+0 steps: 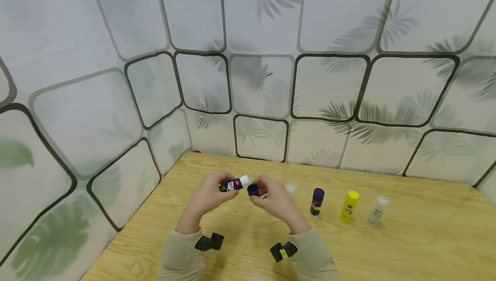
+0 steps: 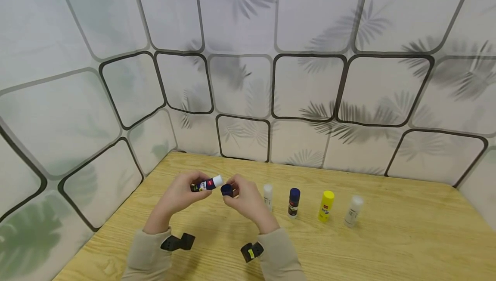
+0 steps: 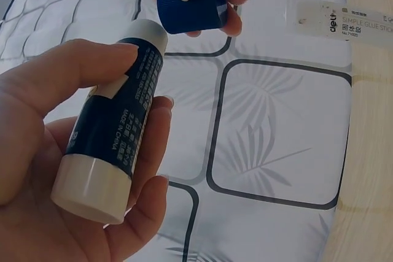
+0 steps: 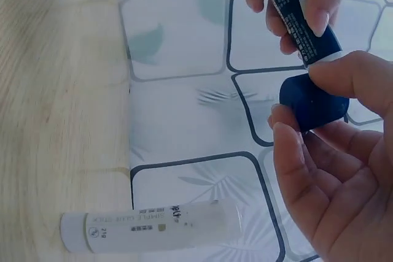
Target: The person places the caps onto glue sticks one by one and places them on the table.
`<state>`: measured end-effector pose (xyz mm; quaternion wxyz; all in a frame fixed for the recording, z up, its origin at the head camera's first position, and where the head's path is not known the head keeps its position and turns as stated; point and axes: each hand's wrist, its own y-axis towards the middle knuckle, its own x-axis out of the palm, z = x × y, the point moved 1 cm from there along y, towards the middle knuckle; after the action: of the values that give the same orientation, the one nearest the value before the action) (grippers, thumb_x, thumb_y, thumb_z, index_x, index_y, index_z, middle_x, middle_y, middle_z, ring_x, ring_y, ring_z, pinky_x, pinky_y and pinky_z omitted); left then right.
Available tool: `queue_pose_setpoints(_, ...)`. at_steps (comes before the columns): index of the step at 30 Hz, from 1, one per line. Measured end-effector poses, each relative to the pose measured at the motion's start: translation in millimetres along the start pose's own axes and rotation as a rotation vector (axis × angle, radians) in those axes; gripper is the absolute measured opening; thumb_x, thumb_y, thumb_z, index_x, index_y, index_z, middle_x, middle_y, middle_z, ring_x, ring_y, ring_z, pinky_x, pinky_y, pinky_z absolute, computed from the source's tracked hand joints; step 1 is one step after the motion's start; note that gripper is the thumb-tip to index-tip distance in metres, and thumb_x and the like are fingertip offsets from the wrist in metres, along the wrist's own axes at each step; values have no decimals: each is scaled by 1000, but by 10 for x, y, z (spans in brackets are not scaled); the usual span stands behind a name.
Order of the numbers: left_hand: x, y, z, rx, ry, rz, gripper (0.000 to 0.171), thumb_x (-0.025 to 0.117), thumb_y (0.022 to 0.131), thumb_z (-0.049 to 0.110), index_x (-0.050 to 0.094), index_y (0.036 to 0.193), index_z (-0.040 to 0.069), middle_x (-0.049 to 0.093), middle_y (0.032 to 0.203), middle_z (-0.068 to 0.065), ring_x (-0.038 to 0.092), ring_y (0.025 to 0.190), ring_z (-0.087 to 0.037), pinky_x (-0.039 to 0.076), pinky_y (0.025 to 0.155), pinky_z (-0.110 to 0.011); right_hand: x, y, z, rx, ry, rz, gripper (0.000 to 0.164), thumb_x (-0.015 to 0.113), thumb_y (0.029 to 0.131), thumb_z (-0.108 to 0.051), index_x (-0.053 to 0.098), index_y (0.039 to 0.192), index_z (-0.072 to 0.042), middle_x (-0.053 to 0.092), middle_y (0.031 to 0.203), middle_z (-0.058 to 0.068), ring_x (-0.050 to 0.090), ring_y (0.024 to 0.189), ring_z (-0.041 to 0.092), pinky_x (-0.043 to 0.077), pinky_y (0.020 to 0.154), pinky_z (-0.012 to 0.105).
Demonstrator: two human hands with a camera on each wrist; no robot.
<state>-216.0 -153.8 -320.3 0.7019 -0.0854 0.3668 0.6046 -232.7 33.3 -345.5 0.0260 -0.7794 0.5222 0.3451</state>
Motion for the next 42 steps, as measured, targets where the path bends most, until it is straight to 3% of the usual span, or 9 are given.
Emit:
queue_pose_setpoints(7,18,10,1,66,5,-73,18,68,77,6,62,94,4,60,82,0,52,68,-11,46,56,-25,-101,-10,23,1,25,-2,29,66,80,-12,55,106,-5,61,92,4,58,77,14,48,65,28)
queue_pose_setpoints(12,29,10,9,79,21,-94,17,68,76,6,63,93,5,60,81,1,52,68,-11,45,56,-25,-200,-43,-50,13,109,19,29,65,80,-7,55,105,2,60,95,10,59,80,22,49,66,31)
queue_pose_setpoints(17,39,2,13,94,-2,-102,19,68,77,6,63,95,5,60,83,0,52,68,-11,46,56,-25,-246,-51,-74,3,147,42,24,64,80,-5,57,103,-1,60,96,10,59,84,22,49,68,30)
queue_pose_setpoints(22,37,-1,23,114,-33,-93,20,68,77,8,63,96,5,60,85,-2,51,70,-12,46,58,-25,-241,-30,-24,-66,165,63,23,64,81,-7,58,103,-2,61,97,9,59,86,21,48,70,25)
queue_pose_setpoints(28,58,-4,62,172,20,-67,19,69,76,7,65,94,6,62,87,-1,53,71,-10,46,59,-23,-232,-49,-87,-135,155,51,25,63,81,-6,61,106,0,60,99,11,59,88,22,49,71,24)
queue_pose_setpoints(34,91,-13,111,256,93,-12,20,73,72,8,67,92,7,63,85,0,54,70,-7,46,57,-21,-242,-67,-113,-125,149,49,27,62,81,-4,60,108,2,61,98,12,59,85,22,49,70,25)
queue_pose_setpoints(39,120,-17,172,340,165,3,21,75,70,11,68,90,7,64,83,0,56,69,-6,46,58,-20,-301,-125,-101,-111,212,32,28,62,80,-1,61,107,4,61,99,15,61,82,21,49,68,26)
queue_pose_setpoints(42,146,-17,201,355,185,4,21,75,70,12,68,90,6,64,82,0,56,68,-6,46,58,-20,-326,-142,-89,-116,216,19,28,62,80,-2,61,107,4,61,100,15,61,82,18,49,68,25)
